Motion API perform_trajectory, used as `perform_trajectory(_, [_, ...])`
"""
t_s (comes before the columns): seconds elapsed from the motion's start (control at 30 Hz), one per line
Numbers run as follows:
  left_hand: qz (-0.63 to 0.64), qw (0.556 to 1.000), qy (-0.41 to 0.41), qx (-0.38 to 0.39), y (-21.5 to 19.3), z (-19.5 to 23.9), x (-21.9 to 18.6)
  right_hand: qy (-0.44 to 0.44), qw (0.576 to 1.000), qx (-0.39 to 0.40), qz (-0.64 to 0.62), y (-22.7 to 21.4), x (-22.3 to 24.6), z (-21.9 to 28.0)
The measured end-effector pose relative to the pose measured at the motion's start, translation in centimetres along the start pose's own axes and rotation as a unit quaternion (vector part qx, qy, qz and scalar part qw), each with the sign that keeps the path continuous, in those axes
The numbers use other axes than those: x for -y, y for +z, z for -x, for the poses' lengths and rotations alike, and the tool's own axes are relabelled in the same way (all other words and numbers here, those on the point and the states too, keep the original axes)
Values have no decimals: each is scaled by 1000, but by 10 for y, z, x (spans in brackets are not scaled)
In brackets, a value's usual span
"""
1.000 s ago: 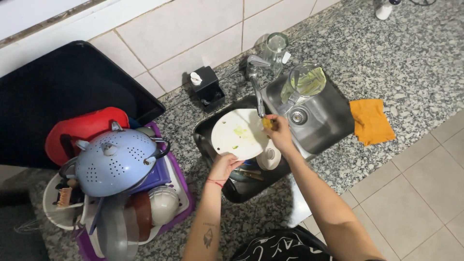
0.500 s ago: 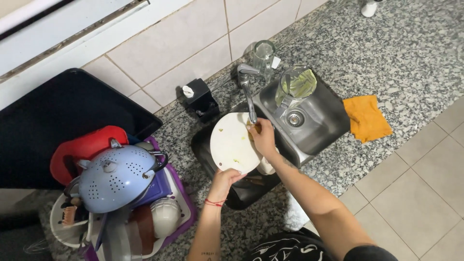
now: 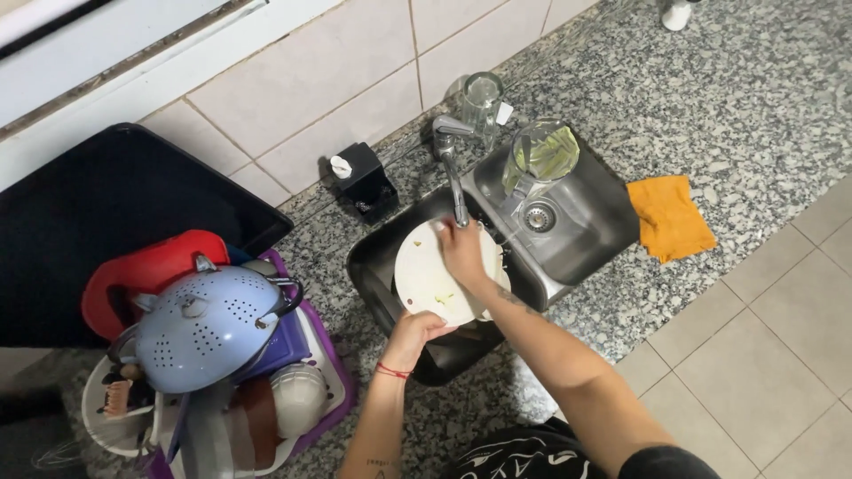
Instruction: The person washes various kitchen items in a double-basin sink using a sponge and running water. They scrub and rinse a white plate, a white bowl, a blue plastic container, and an orange plastic funnel, placing each item into a purple dish rack to dry. The person also washes a grey plate and a small blue bowl.
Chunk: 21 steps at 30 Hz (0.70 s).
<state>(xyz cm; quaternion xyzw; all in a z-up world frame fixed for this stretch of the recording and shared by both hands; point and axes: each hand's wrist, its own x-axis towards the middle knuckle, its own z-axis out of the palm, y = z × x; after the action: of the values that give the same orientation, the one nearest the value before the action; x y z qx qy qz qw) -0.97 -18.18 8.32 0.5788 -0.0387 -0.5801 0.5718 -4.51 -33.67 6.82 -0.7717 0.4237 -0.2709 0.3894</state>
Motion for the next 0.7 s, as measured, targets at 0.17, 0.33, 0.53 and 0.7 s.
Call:
perform_trajectory(0.17, [10, 999, 30, -15, 8, 16, -49, -118, 978, 97, -142, -3, 24, 46])
perform_trajectory(0.33, [15, 1000, 9, -10, 10, 32, -52, -83, 997, 0, 9, -3, -74, 6])
perform_trajectory(0.53, [18, 1000, -2, -3, -9, -20, -5, -142, 983, 55, -107, 8, 18, 28])
perform_trajectory(0.7, [32, 999, 10, -34, -5, 20, -41, -112, 988, 102, 22, 3, -33, 28])
